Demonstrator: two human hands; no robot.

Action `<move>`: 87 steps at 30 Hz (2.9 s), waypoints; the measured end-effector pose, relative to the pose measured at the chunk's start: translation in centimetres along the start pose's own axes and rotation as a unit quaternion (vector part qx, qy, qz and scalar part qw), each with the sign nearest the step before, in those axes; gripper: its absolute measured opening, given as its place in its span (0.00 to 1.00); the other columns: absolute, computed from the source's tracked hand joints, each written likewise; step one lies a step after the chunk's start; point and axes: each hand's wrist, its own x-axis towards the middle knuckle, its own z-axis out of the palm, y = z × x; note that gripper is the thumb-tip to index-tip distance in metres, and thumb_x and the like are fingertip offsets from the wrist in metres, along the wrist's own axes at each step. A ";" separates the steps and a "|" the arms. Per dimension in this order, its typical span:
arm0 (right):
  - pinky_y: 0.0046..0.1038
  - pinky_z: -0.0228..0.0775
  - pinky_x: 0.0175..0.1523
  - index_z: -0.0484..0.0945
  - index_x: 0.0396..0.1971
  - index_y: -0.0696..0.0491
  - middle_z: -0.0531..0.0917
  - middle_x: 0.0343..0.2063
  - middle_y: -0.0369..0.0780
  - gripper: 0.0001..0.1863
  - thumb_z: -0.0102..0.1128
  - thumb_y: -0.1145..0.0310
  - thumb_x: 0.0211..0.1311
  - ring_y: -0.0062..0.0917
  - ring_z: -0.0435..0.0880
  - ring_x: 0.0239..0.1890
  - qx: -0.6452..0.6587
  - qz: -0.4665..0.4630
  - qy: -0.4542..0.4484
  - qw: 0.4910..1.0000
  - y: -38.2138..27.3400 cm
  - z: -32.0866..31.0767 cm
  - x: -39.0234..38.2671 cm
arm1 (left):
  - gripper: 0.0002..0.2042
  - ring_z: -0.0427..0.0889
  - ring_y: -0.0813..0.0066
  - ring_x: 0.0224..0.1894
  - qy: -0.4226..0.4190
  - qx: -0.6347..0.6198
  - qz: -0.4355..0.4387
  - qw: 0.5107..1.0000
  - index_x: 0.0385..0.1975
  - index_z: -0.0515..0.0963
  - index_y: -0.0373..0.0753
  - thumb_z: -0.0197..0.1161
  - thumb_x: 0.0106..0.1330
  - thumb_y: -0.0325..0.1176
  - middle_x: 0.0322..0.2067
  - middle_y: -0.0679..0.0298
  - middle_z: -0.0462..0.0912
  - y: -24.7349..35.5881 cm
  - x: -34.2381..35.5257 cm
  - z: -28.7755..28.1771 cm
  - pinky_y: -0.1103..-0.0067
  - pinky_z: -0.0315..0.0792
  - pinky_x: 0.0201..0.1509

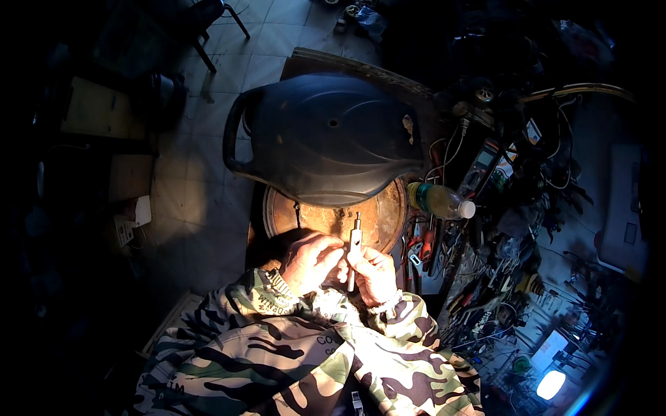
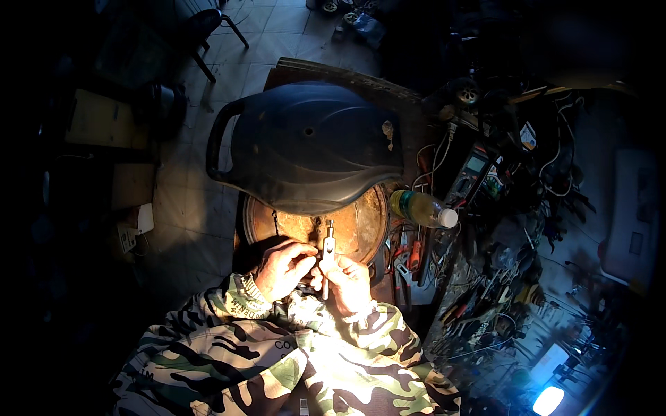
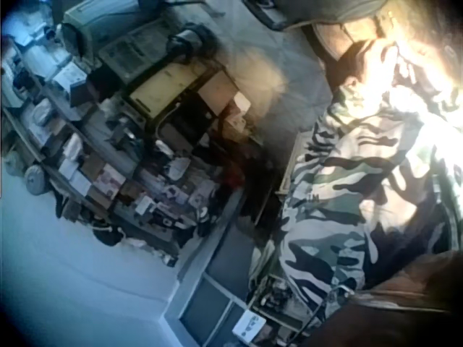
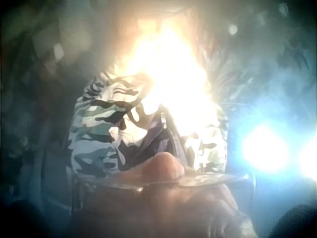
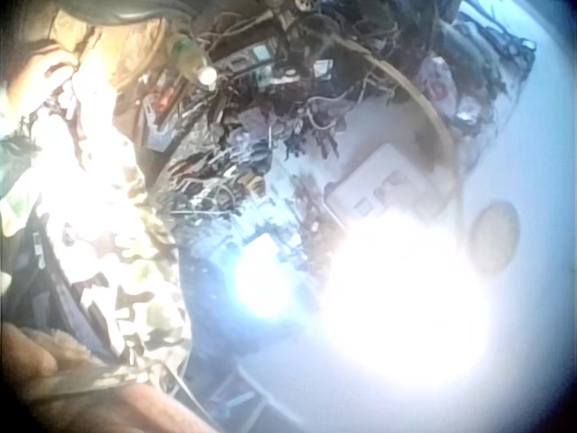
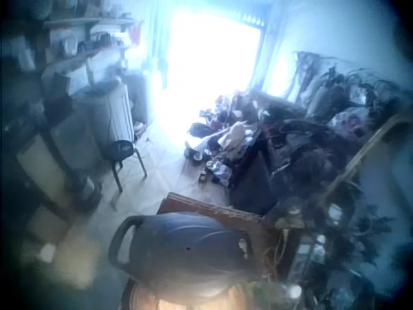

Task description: The person works on a small mechanical component on a cluttered workbench, using pliers and a screwdriver to adjust and tighten parts. They apply liquid from a bottle to the component and continue manipulating it with tools throughout the clip.

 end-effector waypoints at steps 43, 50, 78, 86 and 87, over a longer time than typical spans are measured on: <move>0.18 0.59 0.21 0.74 0.21 0.54 0.77 0.16 0.33 0.20 0.58 0.63 0.76 0.12 0.70 0.17 -0.303 -0.096 0.036 0.947 -4.6 1.4 -0.4 | 0.14 0.87 0.72 0.34 -0.111 0.055 -0.003 0.992 0.50 0.79 0.31 0.68 0.67 0.28 0.34 0.55 0.87 2.5 -0.6 -2.1 0.75 0.79 0.41; 0.19 0.51 0.19 0.73 0.21 0.52 0.73 0.15 0.30 0.19 0.61 0.63 0.75 0.11 0.65 0.14 -0.271 -0.080 0.014 0.959 -3.6 -0.1 0.7 | 0.18 0.87 0.73 0.34 -0.119 0.064 0.041 0.990 0.48 0.80 0.33 0.74 0.58 0.26 0.34 0.58 0.85 2.8 -0.4 -2.7 0.77 0.80 0.40; 0.41 0.70 0.35 0.81 0.30 0.61 0.79 0.20 0.53 0.20 0.60 0.58 0.71 0.46 0.82 0.26 -0.509 -0.177 0.150 0.829 -5.6 0.1 5.6 | 0.18 0.84 0.54 0.48 0.150 0.284 0.118 0.939 0.45 0.84 0.35 0.76 0.53 0.24 0.45 0.55 0.84 0.7 2.0 -0.2 0.67 0.80 0.52; 0.39 0.71 0.33 0.82 0.31 0.62 0.80 0.20 0.51 0.19 0.63 0.58 0.69 0.41 0.82 0.23 -0.531 -0.170 0.143 0.817 -5.9 -0.4 6.5 | 0.15 0.87 0.53 0.44 0.144 0.232 0.094 0.957 0.43 0.84 0.33 0.75 0.56 0.23 0.43 0.54 0.85 0.3 1.9 0.0 0.69 0.81 0.47; 0.38 0.71 0.32 0.82 0.32 0.62 0.81 0.20 0.50 0.19 0.63 0.58 0.69 0.40 0.82 0.23 -0.535 -0.172 0.139 0.816 -5.9 -0.5 6.6 | 0.14 0.87 0.53 0.43 0.138 0.230 0.078 0.960 0.43 0.84 0.32 0.75 0.56 0.23 0.42 0.54 0.85 0.3 1.7 0.0 0.69 0.82 0.46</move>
